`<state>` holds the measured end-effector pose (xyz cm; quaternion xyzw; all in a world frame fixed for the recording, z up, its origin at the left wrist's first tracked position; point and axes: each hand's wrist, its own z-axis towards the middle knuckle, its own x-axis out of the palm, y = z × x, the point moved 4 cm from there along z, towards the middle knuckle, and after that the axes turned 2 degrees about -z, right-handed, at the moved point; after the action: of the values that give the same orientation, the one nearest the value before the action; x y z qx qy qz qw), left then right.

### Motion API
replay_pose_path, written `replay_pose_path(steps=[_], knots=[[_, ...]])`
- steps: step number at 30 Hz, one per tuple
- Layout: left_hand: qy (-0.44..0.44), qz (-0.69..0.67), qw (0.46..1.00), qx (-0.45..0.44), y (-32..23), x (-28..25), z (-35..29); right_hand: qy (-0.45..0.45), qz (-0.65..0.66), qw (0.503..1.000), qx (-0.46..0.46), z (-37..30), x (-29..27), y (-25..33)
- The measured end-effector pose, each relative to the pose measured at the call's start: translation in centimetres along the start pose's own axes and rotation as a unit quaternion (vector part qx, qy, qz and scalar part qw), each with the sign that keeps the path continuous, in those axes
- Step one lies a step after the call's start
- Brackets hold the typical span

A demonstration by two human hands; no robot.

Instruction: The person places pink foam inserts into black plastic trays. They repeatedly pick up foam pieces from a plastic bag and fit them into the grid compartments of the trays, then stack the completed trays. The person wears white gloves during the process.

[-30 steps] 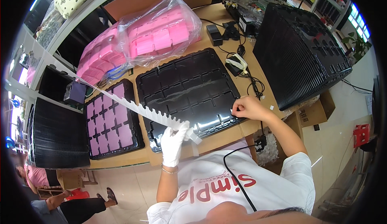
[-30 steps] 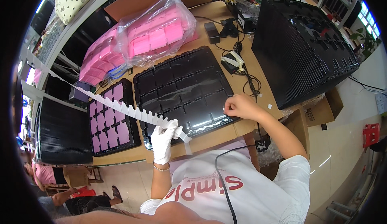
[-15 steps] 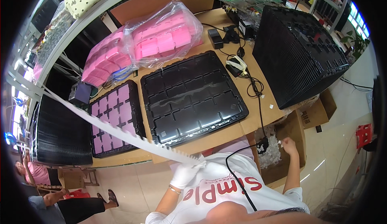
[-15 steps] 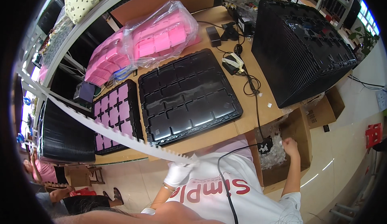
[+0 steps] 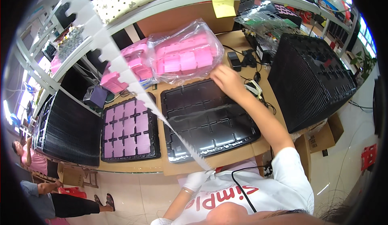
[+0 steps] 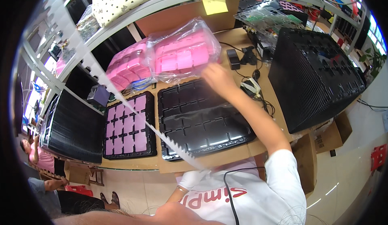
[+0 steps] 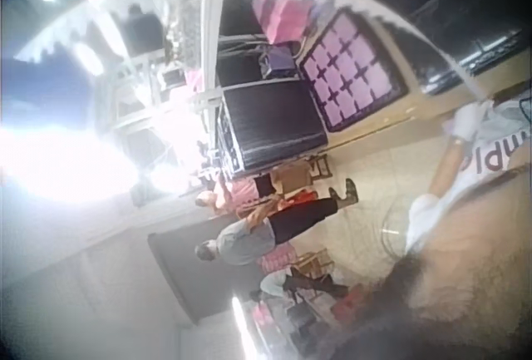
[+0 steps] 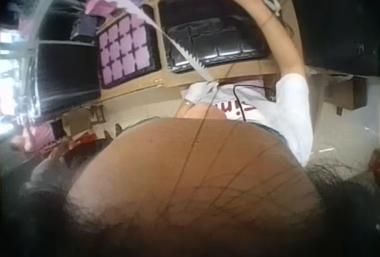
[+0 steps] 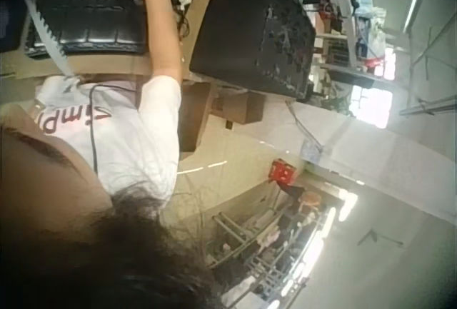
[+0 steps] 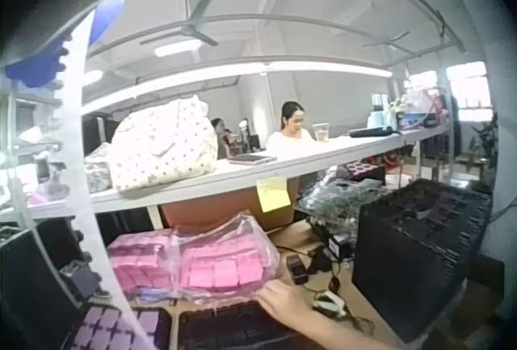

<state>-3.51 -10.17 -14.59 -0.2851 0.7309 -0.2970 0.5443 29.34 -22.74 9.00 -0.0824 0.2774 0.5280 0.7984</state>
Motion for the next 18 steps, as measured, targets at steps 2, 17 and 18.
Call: replay_pose_path(steps=[2, 17, 18], knots=[[-0.017, 0.045, 0.999, 0.021, -0.3, -1.1, -0.8, -0.008, -0.070, 0.996, -0.055, 3.4, 5.9, -3.9], [-0.280, -0.088, 0.919, -0.262, -1.7, -28.3, -9.3, 0.253, 0.048, 0.946, 0.198, 12.2, 16.1, -15.0], [-0.334, -0.100, 0.912, -0.217, -1.9, -29.7, -6.8, 0.124, 0.096, 0.966, 0.207, 12.6, 15.2, -14.8]])
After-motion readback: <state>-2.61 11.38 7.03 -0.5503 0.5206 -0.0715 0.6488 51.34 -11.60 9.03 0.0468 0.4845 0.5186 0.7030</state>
